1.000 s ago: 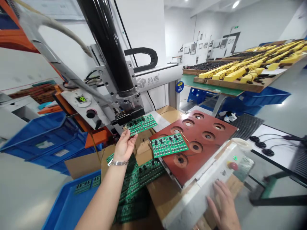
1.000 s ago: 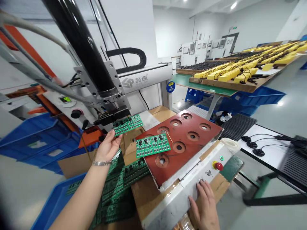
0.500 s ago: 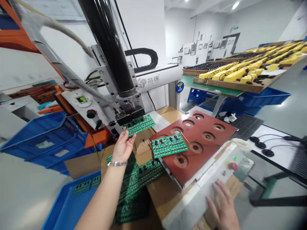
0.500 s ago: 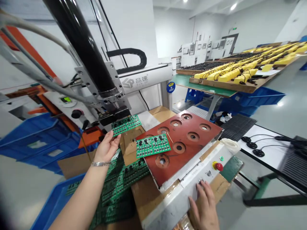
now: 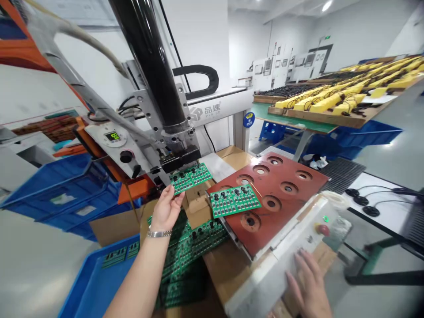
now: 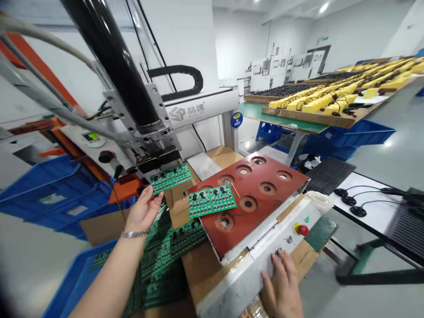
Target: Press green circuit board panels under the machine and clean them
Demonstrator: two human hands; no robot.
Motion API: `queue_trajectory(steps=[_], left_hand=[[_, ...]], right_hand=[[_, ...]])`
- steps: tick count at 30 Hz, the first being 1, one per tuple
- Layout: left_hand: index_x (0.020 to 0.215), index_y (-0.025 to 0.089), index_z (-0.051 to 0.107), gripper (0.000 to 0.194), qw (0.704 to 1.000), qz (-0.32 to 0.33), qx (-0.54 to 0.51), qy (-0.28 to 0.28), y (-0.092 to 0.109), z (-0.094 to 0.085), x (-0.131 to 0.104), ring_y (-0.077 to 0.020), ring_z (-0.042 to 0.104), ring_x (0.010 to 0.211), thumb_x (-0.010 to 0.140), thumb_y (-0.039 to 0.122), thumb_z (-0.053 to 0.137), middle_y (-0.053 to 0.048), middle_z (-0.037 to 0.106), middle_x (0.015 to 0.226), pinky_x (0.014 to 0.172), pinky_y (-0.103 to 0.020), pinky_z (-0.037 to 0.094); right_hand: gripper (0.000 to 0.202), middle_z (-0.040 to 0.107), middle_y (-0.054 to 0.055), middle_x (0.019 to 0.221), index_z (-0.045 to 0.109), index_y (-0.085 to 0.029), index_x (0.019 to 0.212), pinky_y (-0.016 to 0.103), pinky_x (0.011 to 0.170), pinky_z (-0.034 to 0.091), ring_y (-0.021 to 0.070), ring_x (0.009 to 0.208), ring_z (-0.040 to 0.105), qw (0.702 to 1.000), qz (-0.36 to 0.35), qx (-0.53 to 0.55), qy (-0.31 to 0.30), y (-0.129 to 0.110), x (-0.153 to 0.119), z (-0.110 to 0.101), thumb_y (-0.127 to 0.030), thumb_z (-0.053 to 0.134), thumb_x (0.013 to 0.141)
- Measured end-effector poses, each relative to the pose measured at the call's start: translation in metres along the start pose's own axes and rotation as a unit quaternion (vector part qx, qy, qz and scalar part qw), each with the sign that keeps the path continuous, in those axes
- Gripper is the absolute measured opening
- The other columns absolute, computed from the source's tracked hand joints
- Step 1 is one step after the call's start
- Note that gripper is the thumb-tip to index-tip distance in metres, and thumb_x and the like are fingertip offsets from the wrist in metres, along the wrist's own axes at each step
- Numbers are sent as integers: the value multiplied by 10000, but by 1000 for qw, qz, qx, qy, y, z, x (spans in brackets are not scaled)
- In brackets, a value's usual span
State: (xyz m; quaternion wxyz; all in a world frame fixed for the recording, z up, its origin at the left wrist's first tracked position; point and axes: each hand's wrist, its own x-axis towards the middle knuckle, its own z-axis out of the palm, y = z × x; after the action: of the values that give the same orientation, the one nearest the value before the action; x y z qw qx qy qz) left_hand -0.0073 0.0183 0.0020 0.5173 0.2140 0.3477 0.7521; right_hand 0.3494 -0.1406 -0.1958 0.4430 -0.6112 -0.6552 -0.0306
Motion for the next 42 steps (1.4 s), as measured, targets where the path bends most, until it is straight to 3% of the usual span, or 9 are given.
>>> queue_trajectory(steps=[7, 42], left_hand=[[735, 174, 631, 214, 1000, -1, 6, -10, 3, 4, -1, -74, 630, 629, 828, 27, 507, 30, 646, 715, 681, -220, 564], [743, 141, 619, 162, 1000, 4, 3, 7, 7, 5, -3, -86, 621, 604, 819, 29, 530, 27, 639, 705, 620, -239, 560]], right_hand=[[508, 406, 156, 1311, 377, -187, 1286, 580, 979, 377, 335, 1235, 395, 1000, -6, 2, 0, 0, 1, 0, -417, 484, 846], [461, 443, 135, 1277, 418, -188, 1223, 543, 975, 396, 310, 1218, 419, 1000, -5, -4, 4, -4, 6, -4, -458, 459, 850]])
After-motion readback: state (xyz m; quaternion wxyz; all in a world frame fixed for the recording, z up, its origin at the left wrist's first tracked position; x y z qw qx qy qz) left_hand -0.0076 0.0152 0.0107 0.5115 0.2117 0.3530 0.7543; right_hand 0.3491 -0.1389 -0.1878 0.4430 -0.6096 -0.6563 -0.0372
